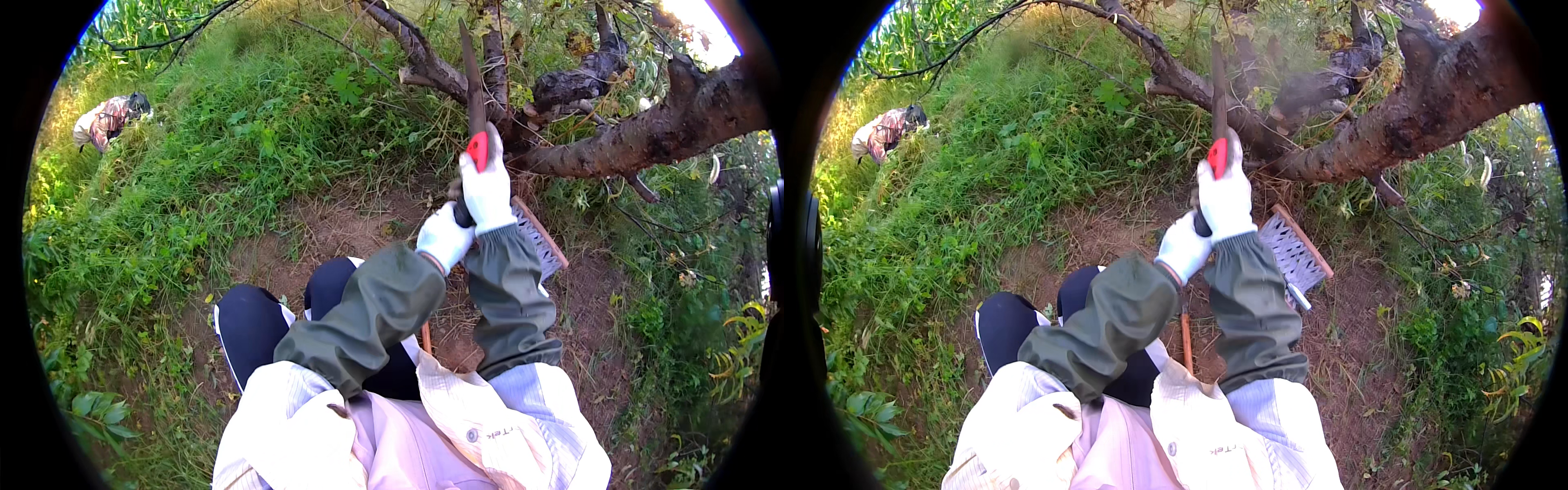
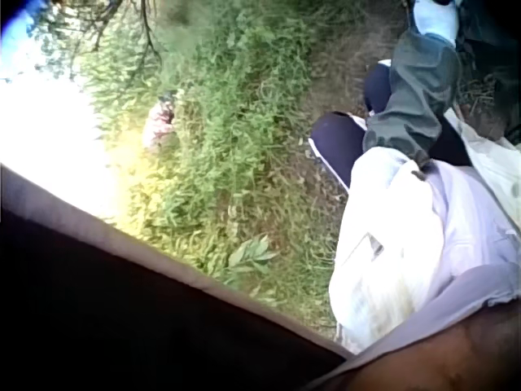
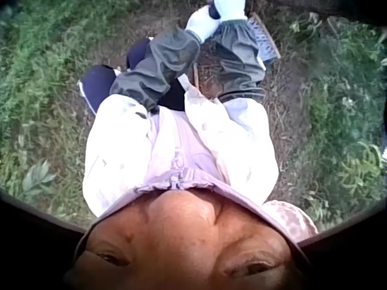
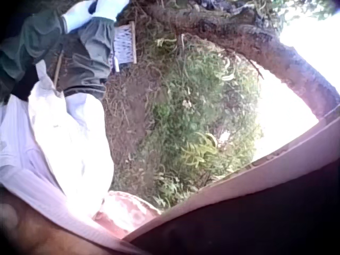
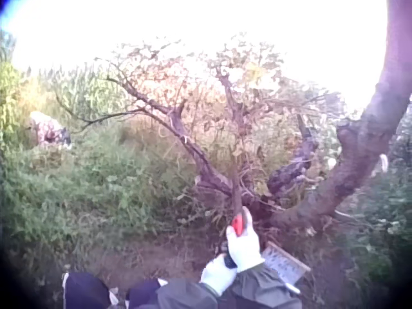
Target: The person saws through a tree branch using a hand saw and then uses their hands to break and remove the cut section from the tree.
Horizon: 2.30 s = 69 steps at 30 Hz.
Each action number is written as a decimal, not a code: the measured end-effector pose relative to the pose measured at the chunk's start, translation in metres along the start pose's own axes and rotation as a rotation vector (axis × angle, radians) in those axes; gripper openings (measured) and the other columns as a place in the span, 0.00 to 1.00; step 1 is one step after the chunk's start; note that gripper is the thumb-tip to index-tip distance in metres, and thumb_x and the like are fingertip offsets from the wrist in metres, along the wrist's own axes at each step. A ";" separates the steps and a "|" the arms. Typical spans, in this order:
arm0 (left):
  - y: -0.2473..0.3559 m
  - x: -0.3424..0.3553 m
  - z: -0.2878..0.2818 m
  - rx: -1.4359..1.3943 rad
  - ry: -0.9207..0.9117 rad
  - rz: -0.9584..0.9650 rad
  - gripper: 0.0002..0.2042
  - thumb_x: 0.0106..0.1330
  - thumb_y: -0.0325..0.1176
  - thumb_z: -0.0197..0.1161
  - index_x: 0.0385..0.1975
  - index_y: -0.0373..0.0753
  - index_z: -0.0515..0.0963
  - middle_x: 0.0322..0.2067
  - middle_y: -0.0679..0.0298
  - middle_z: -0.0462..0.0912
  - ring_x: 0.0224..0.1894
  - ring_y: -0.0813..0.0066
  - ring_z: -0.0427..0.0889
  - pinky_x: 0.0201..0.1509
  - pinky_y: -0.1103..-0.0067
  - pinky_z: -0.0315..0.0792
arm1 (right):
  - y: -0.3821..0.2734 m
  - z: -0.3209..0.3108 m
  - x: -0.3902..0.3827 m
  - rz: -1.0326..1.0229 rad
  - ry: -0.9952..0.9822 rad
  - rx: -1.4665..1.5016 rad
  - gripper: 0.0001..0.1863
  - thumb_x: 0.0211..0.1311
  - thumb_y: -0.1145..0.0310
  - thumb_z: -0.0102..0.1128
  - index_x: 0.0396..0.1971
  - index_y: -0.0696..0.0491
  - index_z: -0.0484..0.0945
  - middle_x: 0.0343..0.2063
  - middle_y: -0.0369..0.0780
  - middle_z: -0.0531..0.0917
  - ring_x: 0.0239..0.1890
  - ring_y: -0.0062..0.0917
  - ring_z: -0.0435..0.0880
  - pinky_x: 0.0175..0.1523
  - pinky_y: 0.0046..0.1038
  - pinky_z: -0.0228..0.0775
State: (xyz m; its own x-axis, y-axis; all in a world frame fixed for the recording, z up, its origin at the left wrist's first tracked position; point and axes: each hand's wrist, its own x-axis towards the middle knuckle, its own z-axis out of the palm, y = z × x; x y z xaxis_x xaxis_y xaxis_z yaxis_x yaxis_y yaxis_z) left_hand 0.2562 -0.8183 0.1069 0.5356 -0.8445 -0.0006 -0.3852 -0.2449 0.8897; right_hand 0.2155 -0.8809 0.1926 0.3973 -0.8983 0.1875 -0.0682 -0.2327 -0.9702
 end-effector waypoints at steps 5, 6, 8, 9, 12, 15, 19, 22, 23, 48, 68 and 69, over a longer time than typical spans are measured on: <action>0.016 -0.016 -0.007 0.023 0.137 0.067 0.21 0.50 0.46 0.65 0.42 0.43 0.74 0.33 0.52 0.81 0.36 0.52 0.80 0.40 0.62 0.74 | -0.013 -0.002 0.018 0.042 0.080 -0.199 0.34 0.64 0.73 0.47 0.67 0.38 0.47 0.24 0.39 0.74 0.16 0.22 0.76 0.19 0.26 0.73; 0.014 -0.028 -0.004 0.038 0.133 0.069 0.21 0.50 0.46 0.66 0.41 0.43 0.74 0.31 0.52 0.81 0.34 0.51 0.80 0.38 0.61 0.74 | -0.009 -0.007 0.005 0.014 0.061 -0.179 0.34 0.64 0.73 0.47 0.67 0.38 0.47 0.22 0.39 0.75 0.16 0.22 0.77 0.20 0.26 0.73; -0.010 -0.065 0.011 0.046 0.166 0.133 0.21 0.49 0.45 0.66 0.41 0.44 0.73 0.28 0.52 0.81 0.32 0.50 0.81 0.35 0.61 0.75 | 0.014 -0.013 -0.031 -0.158 0.075 -0.362 0.35 0.63 0.73 0.47 0.68 0.39 0.45 0.19 0.39 0.77 0.17 0.24 0.79 0.21 0.27 0.74; -0.023 -0.086 0.018 0.042 0.189 0.202 0.21 0.49 0.46 0.67 0.41 0.44 0.73 0.27 0.51 0.81 0.31 0.50 0.81 0.34 0.61 0.75 | 0.023 -0.016 -0.054 -0.296 0.124 -0.563 0.36 0.63 0.73 0.48 0.68 0.40 0.45 0.19 0.40 0.78 0.18 0.27 0.80 0.23 0.28 0.74; -0.036 -0.106 0.015 0.006 -0.031 0.035 0.24 0.48 0.47 0.68 0.43 0.44 0.72 0.27 0.50 0.80 0.32 0.50 0.81 0.37 0.61 0.75 | 0.028 -0.017 -0.084 -0.174 0.065 -0.565 0.38 0.60 0.73 0.50 0.68 0.42 0.44 0.20 0.47 0.79 0.20 0.36 0.81 0.28 0.34 0.74; -0.011 -0.059 0.010 0.005 -0.023 0.042 0.24 0.50 0.45 0.66 0.45 0.39 0.73 0.36 0.46 0.80 0.42 0.50 0.78 0.45 0.64 0.73 | 0.026 -0.013 -0.033 -0.233 0.121 -0.566 0.36 0.60 0.72 0.50 0.67 0.42 0.48 0.22 0.49 0.79 0.23 0.39 0.81 0.30 0.35 0.73; 0.033 0.006 -0.008 -0.119 0.203 0.182 0.20 0.51 0.39 0.64 0.43 0.38 0.73 0.34 0.46 0.80 0.39 0.48 0.78 0.43 0.63 0.73 | -0.009 -0.004 0.046 -0.325 0.206 -0.639 0.31 0.60 0.70 0.49 0.64 0.44 0.55 0.22 0.49 0.79 0.23 0.38 0.81 0.29 0.36 0.73; 0.007 -0.038 0.006 -0.114 0.137 0.168 0.17 0.49 0.43 0.66 0.34 0.41 0.75 0.27 0.49 0.80 0.32 0.46 0.79 0.37 0.60 0.74 | 0.006 -0.010 -0.005 -0.169 0.109 -0.427 0.33 0.58 0.71 0.50 0.65 0.43 0.54 0.22 0.49 0.79 0.23 0.38 0.81 0.29 0.36 0.73; -0.006 -0.073 0.013 -0.112 0.106 0.154 0.17 0.48 0.43 0.66 0.34 0.41 0.75 0.27 0.49 0.80 0.32 0.48 0.79 0.37 0.60 0.74 | 0.010 -0.017 -0.044 -0.215 0.096 -0.495 0.34 0.59 0.70 0.50 0.66 0.44 0.52 0.24 0.49 0.79 0.22 0.37 0.81 0.28 0.35 0.73; 0.033 -0.018 -0.011 -0.284 -0.041 0.099 0.17 0.50 0.45 0.64 0.32 0.39 0.77 0.30 0.50 0.81 0.37 0.50 0.79 0.40 0.64 0.73 | -0.011 -0.016 0.028 -0.264 0.112 -0.599 0.34 0.59 0.73 0.48 0.65 0.44 0.50 0.24 0.49 0.78 0.22 0.34 0.81 0.27 0.31 0.74; 0.044 -0.036 -0.020 -0.096 0.028 0.014 0.16 0.50 0.41 0.64 0.35 0.38 0.77 0.31 0.49 0.81 0.37 0.50 0.80 0.40 0.65 0.74 | -0.003 -0.019 0.011 -0.090 0.042 -0.354 0.35 0.60 0.75 0.48 0.66 0.41 0.50 0.19 0.40 0.75 0.16 0.24 0.78 0.21 0.29 0.73; 0.026 -0.056 -0.006 -0.096 0.088 0.046 0.16 0.49 0.40 0.65 0.36 0.38 0.77 0.30 0.48 0.80 0.37 0.49 0.79 0.40 0.63 0.74 | -0.002 -0.020 -0.011 -0.143 0.041 -0.481 0.35 0.59 0.75 0.48 0.66 0.42 0.50 0.20 0.40 0.76 0.18 0.25 0.79 0.23 0.29 0.74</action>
State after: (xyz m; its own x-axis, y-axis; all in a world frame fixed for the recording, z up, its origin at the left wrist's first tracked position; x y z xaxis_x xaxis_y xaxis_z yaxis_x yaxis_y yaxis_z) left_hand 0.2206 -0.7746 0.1329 0.5846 -0.8076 0.0776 -0.3393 -0.1565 0.9276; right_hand 0.1934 -0.8784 0.1951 0.3980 -0.8567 0.3282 -0.4335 -0.4909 -0.7557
